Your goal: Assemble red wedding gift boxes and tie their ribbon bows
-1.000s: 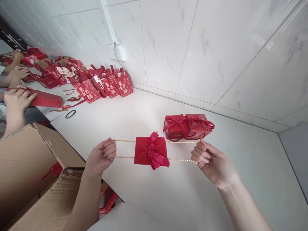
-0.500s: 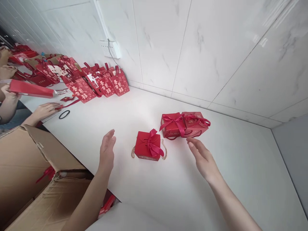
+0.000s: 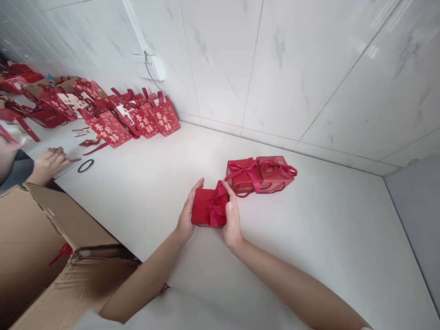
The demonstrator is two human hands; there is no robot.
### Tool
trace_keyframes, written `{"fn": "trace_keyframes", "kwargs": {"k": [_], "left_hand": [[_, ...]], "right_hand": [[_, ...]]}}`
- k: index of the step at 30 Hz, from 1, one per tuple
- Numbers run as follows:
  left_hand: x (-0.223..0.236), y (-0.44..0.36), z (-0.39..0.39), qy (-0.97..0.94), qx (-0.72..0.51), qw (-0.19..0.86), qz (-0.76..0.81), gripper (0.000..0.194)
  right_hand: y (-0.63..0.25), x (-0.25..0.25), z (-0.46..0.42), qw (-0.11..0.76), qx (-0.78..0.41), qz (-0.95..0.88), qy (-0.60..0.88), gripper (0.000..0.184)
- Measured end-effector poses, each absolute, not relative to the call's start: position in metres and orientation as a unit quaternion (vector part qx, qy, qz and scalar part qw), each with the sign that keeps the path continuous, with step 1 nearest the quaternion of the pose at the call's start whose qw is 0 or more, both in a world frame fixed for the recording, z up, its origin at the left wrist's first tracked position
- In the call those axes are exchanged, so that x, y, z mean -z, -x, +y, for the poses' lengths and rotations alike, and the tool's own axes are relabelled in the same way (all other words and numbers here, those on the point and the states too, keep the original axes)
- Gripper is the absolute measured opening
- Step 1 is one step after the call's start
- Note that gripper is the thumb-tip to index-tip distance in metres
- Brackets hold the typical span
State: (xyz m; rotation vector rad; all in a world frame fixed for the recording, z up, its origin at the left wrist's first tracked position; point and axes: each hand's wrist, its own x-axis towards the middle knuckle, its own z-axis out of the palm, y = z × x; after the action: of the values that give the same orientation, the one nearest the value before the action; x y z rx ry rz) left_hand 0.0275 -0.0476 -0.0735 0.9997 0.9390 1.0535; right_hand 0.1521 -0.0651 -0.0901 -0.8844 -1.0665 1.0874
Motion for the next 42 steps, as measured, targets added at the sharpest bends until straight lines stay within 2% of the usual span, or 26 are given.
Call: {"fn": "trace_keyframes", "kwargs": {"k": [5, 11, 15, 17, 19, 22, 25, 27, 29, 32, 35, 39, 42], "left_hand": [[0.073, -0.031, -0.045, -0.458, -0.478, 0.615, 0.429, 0.049], [0.072, -0.033, -0.045, -0.39, -0.466, 0.689, 0.395, 0.062], [0.074, -0.028, -0.039, -0.412, -0.453, 0.677, 0.408, 0.06], [0.074, -0.02, -0.031, -0.449, -0.437, 0.644, 0.439, 0.057], [0.07, -0.009, -0.023, -0.491, -0.441, 0.568, 0.492, 0.054], [0.053, 0.006, -0.018, -0.535, -0.478, 0.42, 0.556, 0.043], [0.031, 0.011, -0.03, -0.578, -0.477, 0.357, 0.558, 0.032], [0.021, 0.007, -0.043, -0.615, -0.444, 0.36, 0.543, 0.036], [0.017, -0.001, -0.055, -0.65, -0.399, 0.369, 0.531, 0.049], [0.019, -0.012, -0.065, -0.698, -0.343, 0.358, 0.516, 0.068], [0.02, -0.014, -0.068, -0.729, -0.318, 0.352, 0.492, 0.072], [0.021, 0.0, -0.067, -0.685, -0.335, 0.386, 0.52, 0.045], [0.023, 0.01, -0.067, -0.647, -0.355, 0.371, 0.563, 0.016]], "right_hand": [[-0.155, 0.085, -0.059, 0.614, -0.494, -0.469, 0.399, 0.051], [-0.154, 0.089, -0.054, 0.589, -0.517, -0.462, 0.414, 0.053], [-0.152, 0.091, -0.056, 0.597, -0.519, -0.448, 0.418, 0.052], [-0.153, 0.091, -0.059, 0.591, -0.512, -0.454, 0.426, 0.051], [-0.158, 0.089, -0.065, 0.583, -0.502, -0.466, 0.436, 0.049], [-0.171, 0.083, -0.072, 0.589, -0.462, -0.487, 0.451, 0.039], [-0.188, 0.071, -0.074, 0.6, -0.385, -0.524, 0.466, 0.029], [-0.197, 0.062, -0.069, 0.592, -0.343, -0.556, 0.472, 0.025], [-0.202, 0.053, -0.063, 0.568, -0.321, -0.586, 0.481, 0.023], [-0.205, 0.046, -0.052, 0.502, -0.344, -0.617, 0.499, 0.029], [-0.205, 0.046, -0.046, 0.447, -0.382, -0.632, 0.504, 0.033], [-0.209, 0.048, -0.047, 0.449, -0.388, -0.642, 0.485, 0.016], [-0.212, 0.045, -0.05, 0.44, -0.403, -0.648, 0.474, 0.014]]}}
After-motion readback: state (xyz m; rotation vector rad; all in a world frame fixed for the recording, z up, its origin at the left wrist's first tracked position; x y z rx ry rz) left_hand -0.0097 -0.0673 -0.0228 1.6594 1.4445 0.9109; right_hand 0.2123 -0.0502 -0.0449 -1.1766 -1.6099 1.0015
